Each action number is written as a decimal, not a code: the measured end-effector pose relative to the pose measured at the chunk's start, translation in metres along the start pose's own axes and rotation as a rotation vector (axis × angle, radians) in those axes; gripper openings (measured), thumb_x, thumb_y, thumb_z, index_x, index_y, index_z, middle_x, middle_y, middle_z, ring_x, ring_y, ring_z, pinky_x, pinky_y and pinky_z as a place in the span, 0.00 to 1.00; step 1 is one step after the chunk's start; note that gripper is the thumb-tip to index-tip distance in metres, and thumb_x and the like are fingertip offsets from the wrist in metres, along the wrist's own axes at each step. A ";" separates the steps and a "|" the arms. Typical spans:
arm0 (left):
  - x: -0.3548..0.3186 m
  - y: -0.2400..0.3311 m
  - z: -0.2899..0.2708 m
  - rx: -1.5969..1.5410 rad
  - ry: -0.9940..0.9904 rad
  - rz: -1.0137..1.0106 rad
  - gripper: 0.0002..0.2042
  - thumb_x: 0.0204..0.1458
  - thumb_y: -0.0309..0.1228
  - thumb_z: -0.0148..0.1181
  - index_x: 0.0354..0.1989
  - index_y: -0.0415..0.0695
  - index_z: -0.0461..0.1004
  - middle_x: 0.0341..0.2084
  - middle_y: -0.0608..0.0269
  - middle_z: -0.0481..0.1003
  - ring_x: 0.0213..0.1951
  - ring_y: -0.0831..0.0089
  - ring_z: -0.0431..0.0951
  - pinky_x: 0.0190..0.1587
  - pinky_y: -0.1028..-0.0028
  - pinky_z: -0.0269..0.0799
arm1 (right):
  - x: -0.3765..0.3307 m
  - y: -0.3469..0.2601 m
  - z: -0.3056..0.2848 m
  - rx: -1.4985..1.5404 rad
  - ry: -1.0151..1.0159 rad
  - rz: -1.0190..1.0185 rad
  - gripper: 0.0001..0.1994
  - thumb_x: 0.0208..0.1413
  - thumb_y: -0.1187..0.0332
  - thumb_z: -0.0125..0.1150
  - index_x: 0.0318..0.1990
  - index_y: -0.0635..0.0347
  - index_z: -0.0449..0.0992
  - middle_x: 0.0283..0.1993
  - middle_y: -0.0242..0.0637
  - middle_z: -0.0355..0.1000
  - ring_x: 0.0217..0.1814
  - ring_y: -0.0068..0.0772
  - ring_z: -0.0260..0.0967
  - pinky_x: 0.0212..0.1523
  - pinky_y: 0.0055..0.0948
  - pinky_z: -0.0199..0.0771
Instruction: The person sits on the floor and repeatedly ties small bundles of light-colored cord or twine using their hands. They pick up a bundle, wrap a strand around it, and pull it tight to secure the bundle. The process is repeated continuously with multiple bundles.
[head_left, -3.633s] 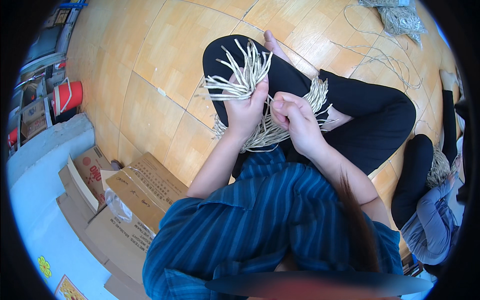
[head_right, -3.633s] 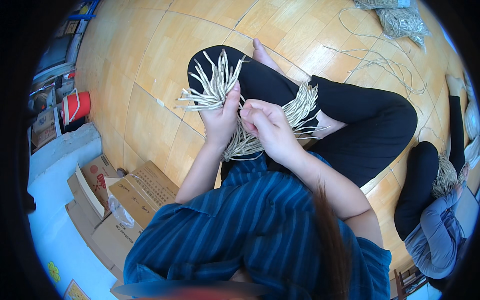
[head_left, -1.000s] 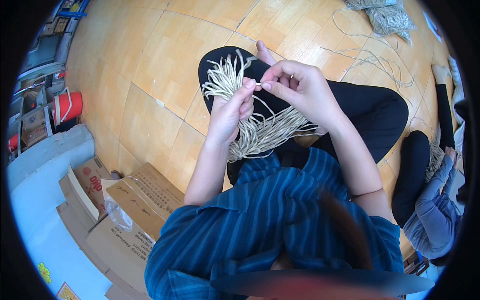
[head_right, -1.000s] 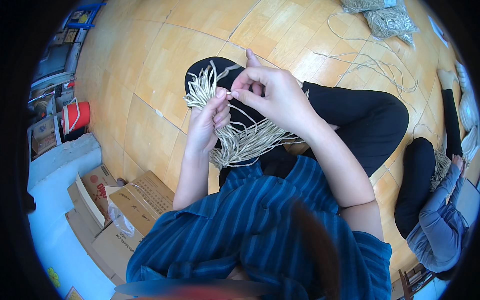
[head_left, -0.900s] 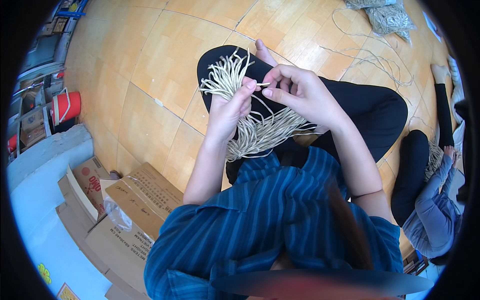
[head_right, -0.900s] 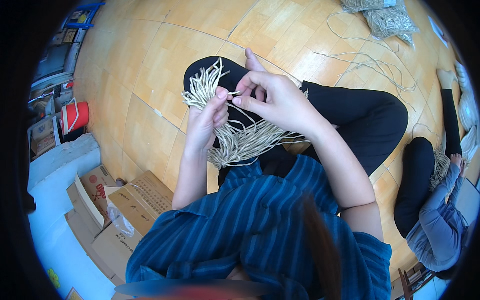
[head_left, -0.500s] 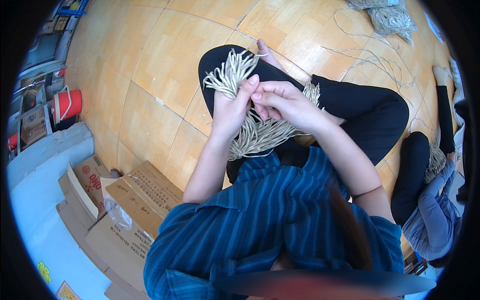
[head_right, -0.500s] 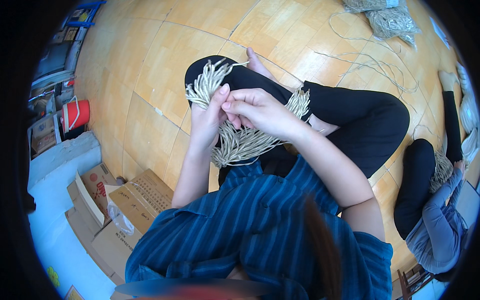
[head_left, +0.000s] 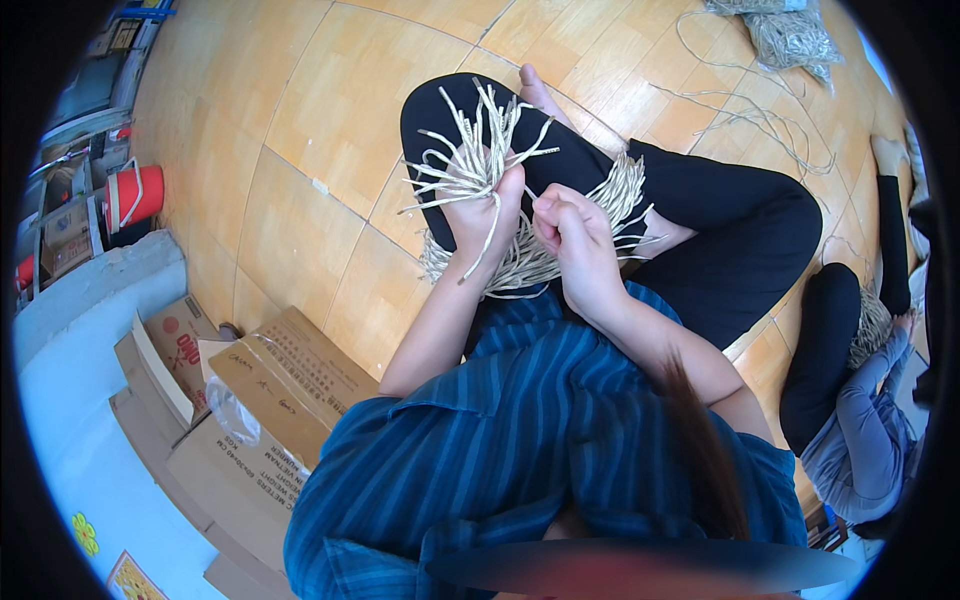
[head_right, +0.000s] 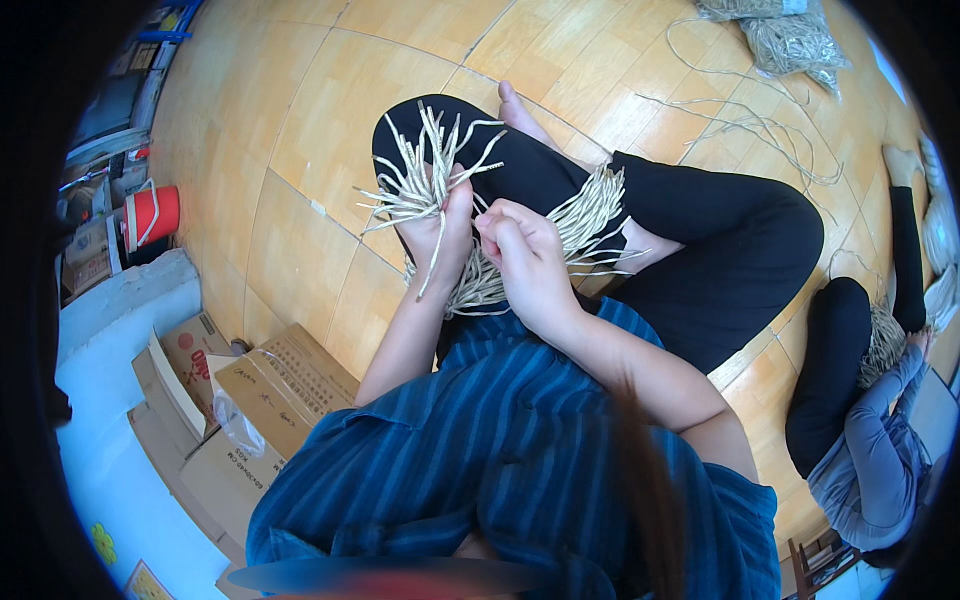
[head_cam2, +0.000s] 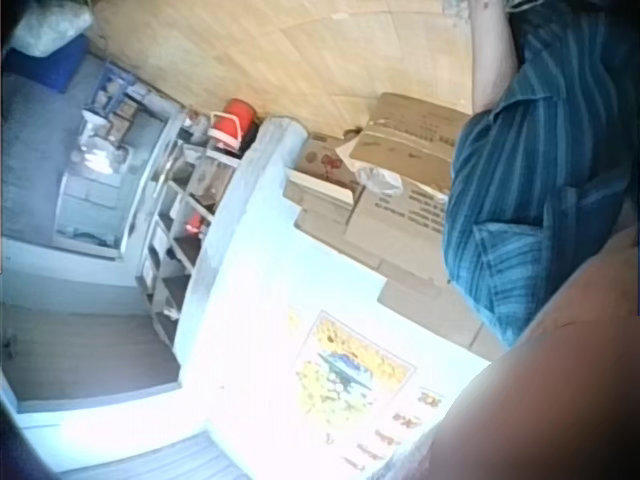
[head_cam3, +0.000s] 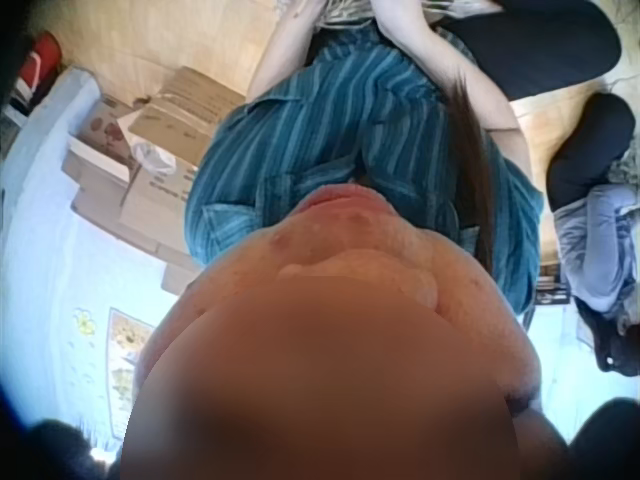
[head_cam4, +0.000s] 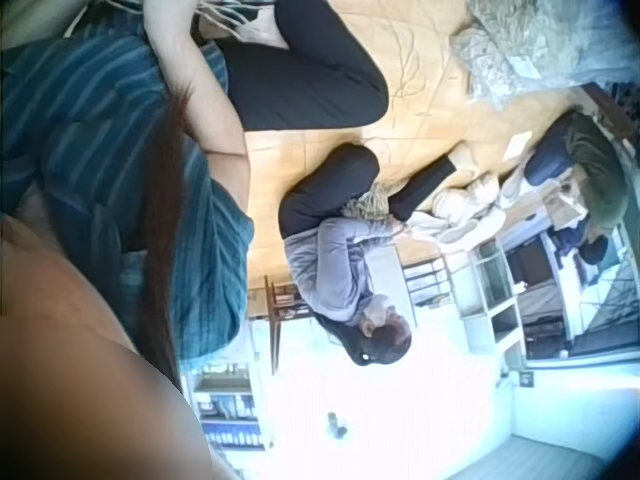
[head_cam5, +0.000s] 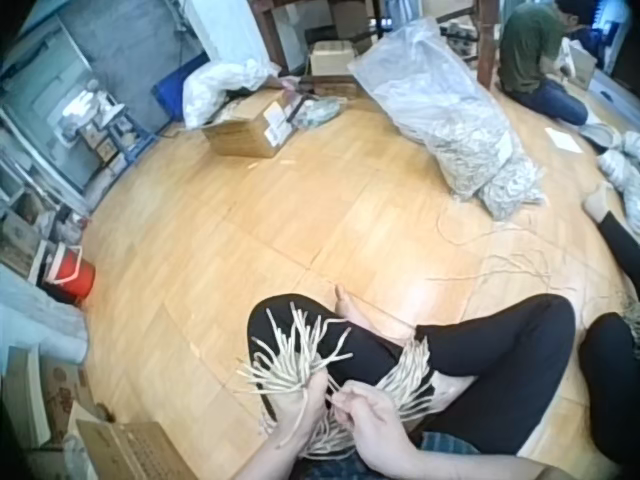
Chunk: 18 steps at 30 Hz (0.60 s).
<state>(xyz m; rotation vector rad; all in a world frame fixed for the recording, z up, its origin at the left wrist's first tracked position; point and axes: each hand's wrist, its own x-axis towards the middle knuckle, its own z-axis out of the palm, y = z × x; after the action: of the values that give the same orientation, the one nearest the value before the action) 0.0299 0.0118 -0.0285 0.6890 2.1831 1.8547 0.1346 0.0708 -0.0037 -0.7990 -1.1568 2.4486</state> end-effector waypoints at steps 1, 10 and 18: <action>-0.001 0.000 0.000 0.027 0.006 0.011 0.05 0.49 0.21 0.60 0.25 0.39 0.70 0.20 0.71 0.70 0.24 0.86 0.66 0.25 0.80 0.60 | -0.002 0.000 0.000 -0.014 0.004 -0.008 0.13 0.60 0.70 0.47 0.21 0.60 0.64 0.19 0.23 0.56 0.21 0.13 0.50 0.23 0.18 0.50; -0.007 -0.010 -0.001 0.150 -0.016 0.122 0.05 0.46 0.19 0.61 0.27 0.38 0.70 0.19 0.65 0.71 0.23 0.79 0.71 0.26 0.77 0.65 | -0.019 -0.006 -0.002 -0.160 -0.008 -0.111 0.11 0.59 0.72 0.47 0.24 0.61 0.66 0.19 0.23 0.58 0.21 0.13 0.51 0.23 0.17 0.51; -0.020 0.008 -0.011 -0.292 -0.077 -0.183 0.20 0.55 0.45 0.58 0.43 0.40 0.69 0.28 0.69 0.69 0.29 0.84 0.68 0.29 0.83 0.63 | 0.021 -0.035 -0.006 -0.564 -0.130 -0.304 0.14 0.56 0.66 0.54 0.21 0.64 0.67 0.15 0.43 0.63 0.16 0.37 0.62 0.19 0.31 0.58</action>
<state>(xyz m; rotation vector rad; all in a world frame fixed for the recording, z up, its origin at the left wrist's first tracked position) 0.0440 -0.0066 -0.0219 0.4766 1.8095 1.9583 0.1232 0.1068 0.0126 -0.5482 -1.9052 1.9646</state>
